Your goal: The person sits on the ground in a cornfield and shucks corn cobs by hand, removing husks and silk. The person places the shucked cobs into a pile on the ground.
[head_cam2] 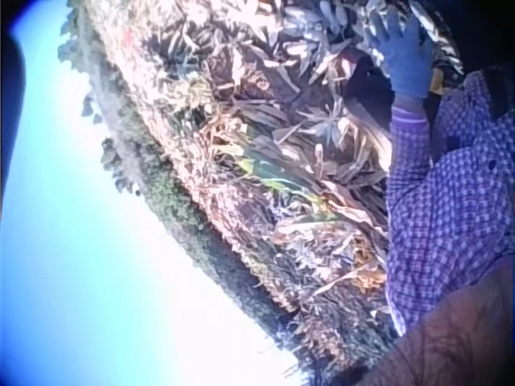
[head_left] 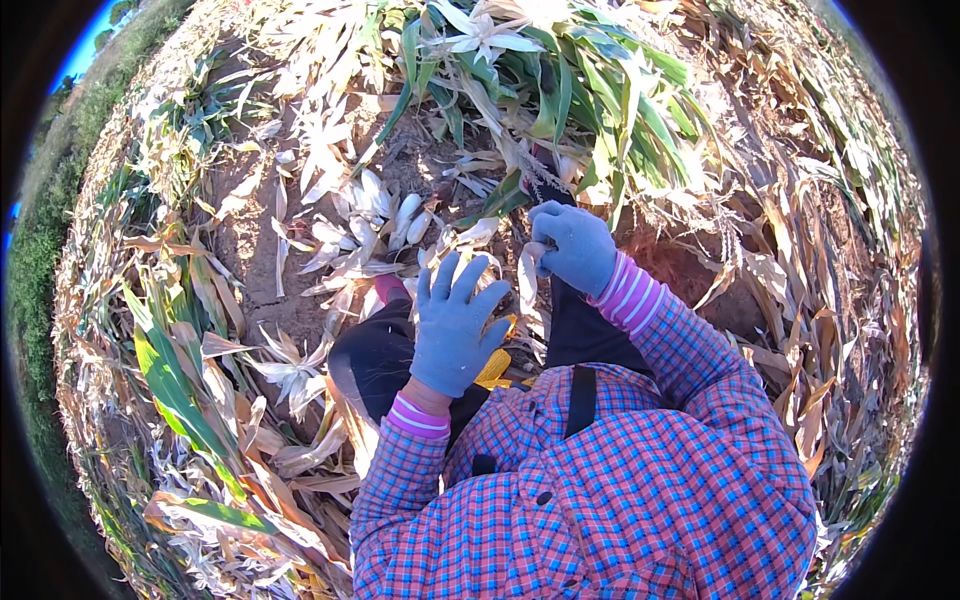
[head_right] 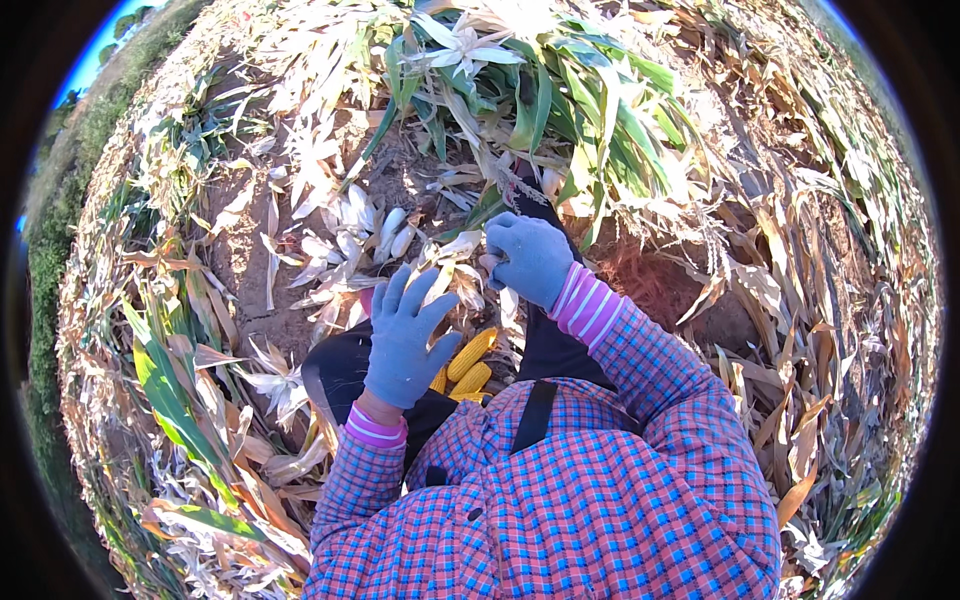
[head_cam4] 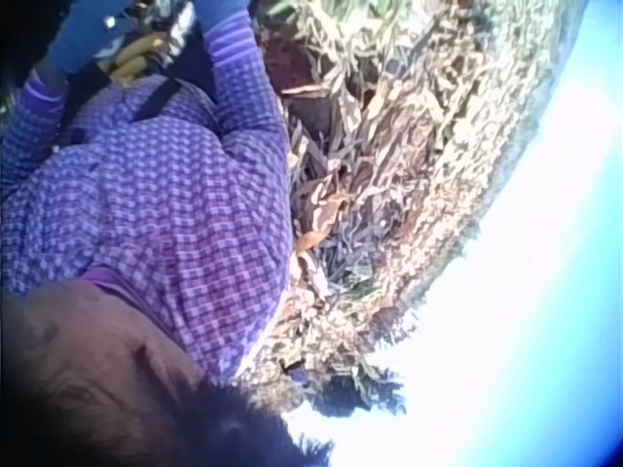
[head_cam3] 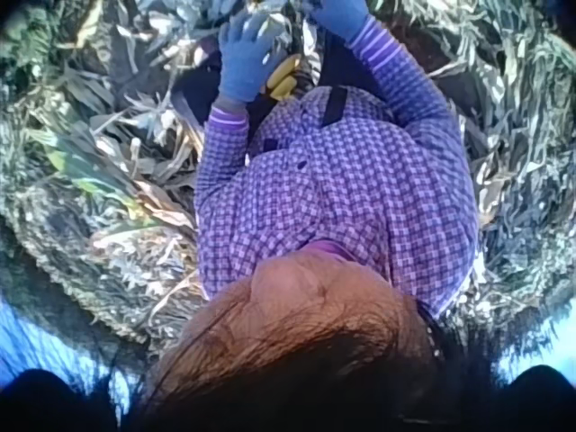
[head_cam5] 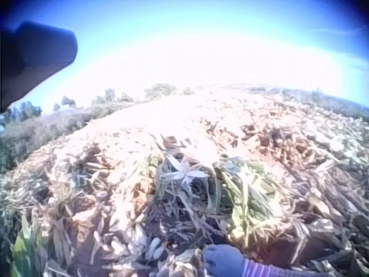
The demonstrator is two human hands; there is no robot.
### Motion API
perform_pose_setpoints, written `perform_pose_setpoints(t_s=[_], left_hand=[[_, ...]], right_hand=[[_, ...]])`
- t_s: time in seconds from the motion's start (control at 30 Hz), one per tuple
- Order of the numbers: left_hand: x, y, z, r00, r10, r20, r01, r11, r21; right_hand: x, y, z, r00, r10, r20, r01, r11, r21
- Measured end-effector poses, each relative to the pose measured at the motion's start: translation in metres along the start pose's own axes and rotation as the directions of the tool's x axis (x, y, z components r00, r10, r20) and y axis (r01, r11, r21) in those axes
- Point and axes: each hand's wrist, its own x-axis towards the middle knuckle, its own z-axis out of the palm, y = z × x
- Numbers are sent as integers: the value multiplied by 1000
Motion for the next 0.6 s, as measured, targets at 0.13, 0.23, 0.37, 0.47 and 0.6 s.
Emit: perform_pose_setpoints(t_s=[0.13,0.23,0.37,0.47,0.6], left_hand=[[-2,2,9,998,30,48,-33,998,61],[1,4,8,995,41,95,-48,996,74],[1,8,11,991,62,122,-71,995,71],[2,11,16,987,101,122,-110,992,65],[-3,12,23,976,139,169,-149,987,53]], right_hand=[[-6,6,7,994,51,96,-55,997,47],[-3,-6,-2,992,73,106,-99,962,254],[4,-13,4,986,95,139,-160,789,593],[9,-14,13,989,34,145,-127,700,702],[13,-29,7,922,45,384,-336,584,739]])
